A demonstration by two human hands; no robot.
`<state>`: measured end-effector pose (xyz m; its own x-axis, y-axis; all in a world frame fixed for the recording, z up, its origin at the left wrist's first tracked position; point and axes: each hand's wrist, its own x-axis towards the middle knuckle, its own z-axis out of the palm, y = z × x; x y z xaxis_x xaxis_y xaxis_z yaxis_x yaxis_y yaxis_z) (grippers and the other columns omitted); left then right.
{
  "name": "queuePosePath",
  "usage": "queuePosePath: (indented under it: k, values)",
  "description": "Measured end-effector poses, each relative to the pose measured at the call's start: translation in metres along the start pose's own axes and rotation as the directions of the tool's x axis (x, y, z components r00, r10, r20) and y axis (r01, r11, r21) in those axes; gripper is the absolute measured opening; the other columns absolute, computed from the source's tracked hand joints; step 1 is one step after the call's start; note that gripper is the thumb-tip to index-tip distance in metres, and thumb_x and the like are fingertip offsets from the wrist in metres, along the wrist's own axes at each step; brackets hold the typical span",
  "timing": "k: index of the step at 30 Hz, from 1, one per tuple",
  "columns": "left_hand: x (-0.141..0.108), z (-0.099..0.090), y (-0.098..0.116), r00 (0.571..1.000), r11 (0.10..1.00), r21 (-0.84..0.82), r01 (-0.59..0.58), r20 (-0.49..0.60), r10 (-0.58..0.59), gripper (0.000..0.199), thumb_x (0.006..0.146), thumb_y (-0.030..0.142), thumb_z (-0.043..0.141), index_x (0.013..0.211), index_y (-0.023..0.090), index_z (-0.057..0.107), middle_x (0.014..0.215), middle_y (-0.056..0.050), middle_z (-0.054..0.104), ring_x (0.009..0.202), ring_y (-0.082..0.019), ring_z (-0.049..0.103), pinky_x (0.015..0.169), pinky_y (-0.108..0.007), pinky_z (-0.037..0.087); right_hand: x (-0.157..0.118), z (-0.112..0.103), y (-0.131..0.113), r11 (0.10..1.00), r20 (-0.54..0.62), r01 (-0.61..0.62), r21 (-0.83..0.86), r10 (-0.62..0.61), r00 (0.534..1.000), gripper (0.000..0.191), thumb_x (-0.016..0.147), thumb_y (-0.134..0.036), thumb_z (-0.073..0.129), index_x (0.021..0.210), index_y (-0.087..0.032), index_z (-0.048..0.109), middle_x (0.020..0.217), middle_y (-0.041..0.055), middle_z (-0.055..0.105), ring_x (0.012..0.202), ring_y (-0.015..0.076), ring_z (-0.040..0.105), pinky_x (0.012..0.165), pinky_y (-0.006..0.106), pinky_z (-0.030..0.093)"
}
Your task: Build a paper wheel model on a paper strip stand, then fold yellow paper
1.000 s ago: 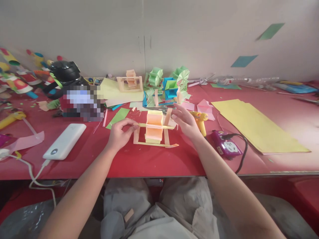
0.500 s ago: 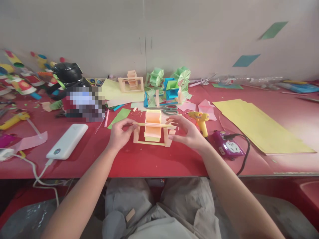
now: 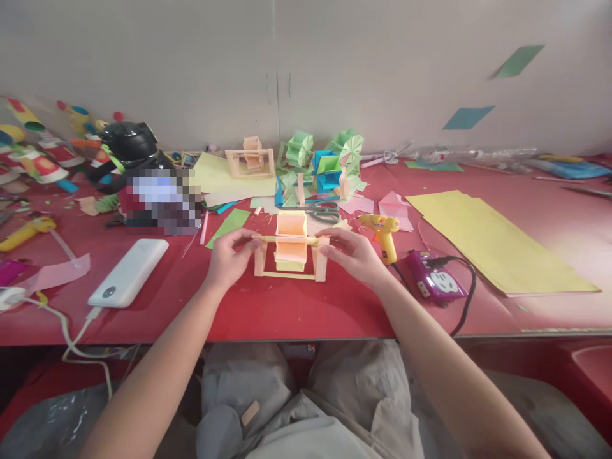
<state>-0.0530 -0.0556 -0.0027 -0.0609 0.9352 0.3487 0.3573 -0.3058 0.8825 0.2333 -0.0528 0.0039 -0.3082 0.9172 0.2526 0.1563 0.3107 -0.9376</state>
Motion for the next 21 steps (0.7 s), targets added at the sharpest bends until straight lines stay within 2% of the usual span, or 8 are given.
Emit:
queuePosePath:
  k: [4,7,9,14,18,21]
  values:
    - [0.0,0.0,-0.001,1.0,1.0,-0.017,0.019,-0.014,-0.019,0.023,0.081,0.04,0.074,0.084,0.017,0.072,0.088,-0.006,0.076,0.087,-0.021,0.072,0.084,-0.032,0.056,0.0,0.002,0.004,0.988,-0.032,0.1,-0.118,-0.105,0.994,0.03,0.09,-0.042,0.069,0.114,-0.025,0.071,0.121,0.0079,0.067,0.115,0.0238,0.062,0.097,0.038,0.052]
    - [0.0,0.0,-0.003,0.999,0.999,-0.025,0.026,-0.02,-0.026,0.023,0.082,0.04,0.074,0.083,0.018,0.072,0.088,-0.006,0.076,0.087,-0.022,0.072,0.085,-0.033,0.056,0.001,0.003,0.006,0.975,-0.085,0.118,-0.19,-0.136,0.987,0.031,0.088,-0.042,0.07,0.113,-0.024,0.073,0.117,0.0088,0.065,0.095,0.0198,0.064,0.078,0.033,0.056]
    - [0.0,0.0,-0.003,0.999,0.999,-0.028,0.03,-0.012,-0.03,0.024,0.081,0.041,0.074,0.083,0.018,0.072,0.089,-0.006,0.076,0.088,-0.022,0.072,0.086,-0.033,0.055,0.002,0.004,0.007,0.99,-0.105,0.083,-0.114,-0.095,0.99,0.033,0.086,-0.042,0.072,0.112,-0.022,0.073,0.106,0.0075,0.064,0.083,0.0163,0.062,0.071,0.031,0.055]
    - [-0.002,0.001,0.0,0.999,0.999,-0.012,0.04,0.005,-0.04,0.025,0.081,0.044,0.074,0.084,0.019,0.071,0.09,-0.006,0.075,0.09,-0.023,0.071,0.087,-0.034,0.055,0.003,0.009,0.008,0.985,-0.115,-0.013,0.172,0.033,0.993,0.035,0.079,-0.039,0.079,0.108,-0.021,0.072,0.086,0.0027,0.066,0.081,0.0164,0.064,0.081,0.034,0.055]
    - [-0.004,-0.002,0.004,0.997,0.998,-0.035,0.045,0.066,-0.043,0.027,0.083,0.044,0.073,0.09,0.018,0.068,0.095,-0.007,0.073,0.094,-0.023,0.07,0.089,-0.035,0.055,0.004,0.01,0.008,0.975,-0.122,-0.038,0.218,0.066,0.99,0.037,0.075,-0.039,0.083,0.105,-0.02,0.072,0.078,0.0008,0.065,0.075,0.0159,0.063,0.077,0.034,0.055]
    - [-0.002,-0.007,0.01,0.995,1.0,-0.023,-0.002,0.095,0.004,0.031,0.085,0.04,0.07,0.107,0.019,0.065,0.112,-0.009,0.07,0.102,-0.024,0.069,0.092,-0.036,0.055,0.004,0.01,0.008,0.978,-0.134,-0.035,0.208,0.064,0.989,0.038,0.074,-0.04,0.083,0.104,-0.02,0.073,0.074,-0.0005,0.063,0.072,0.0151,0.062,0.075,0.034,0.055]
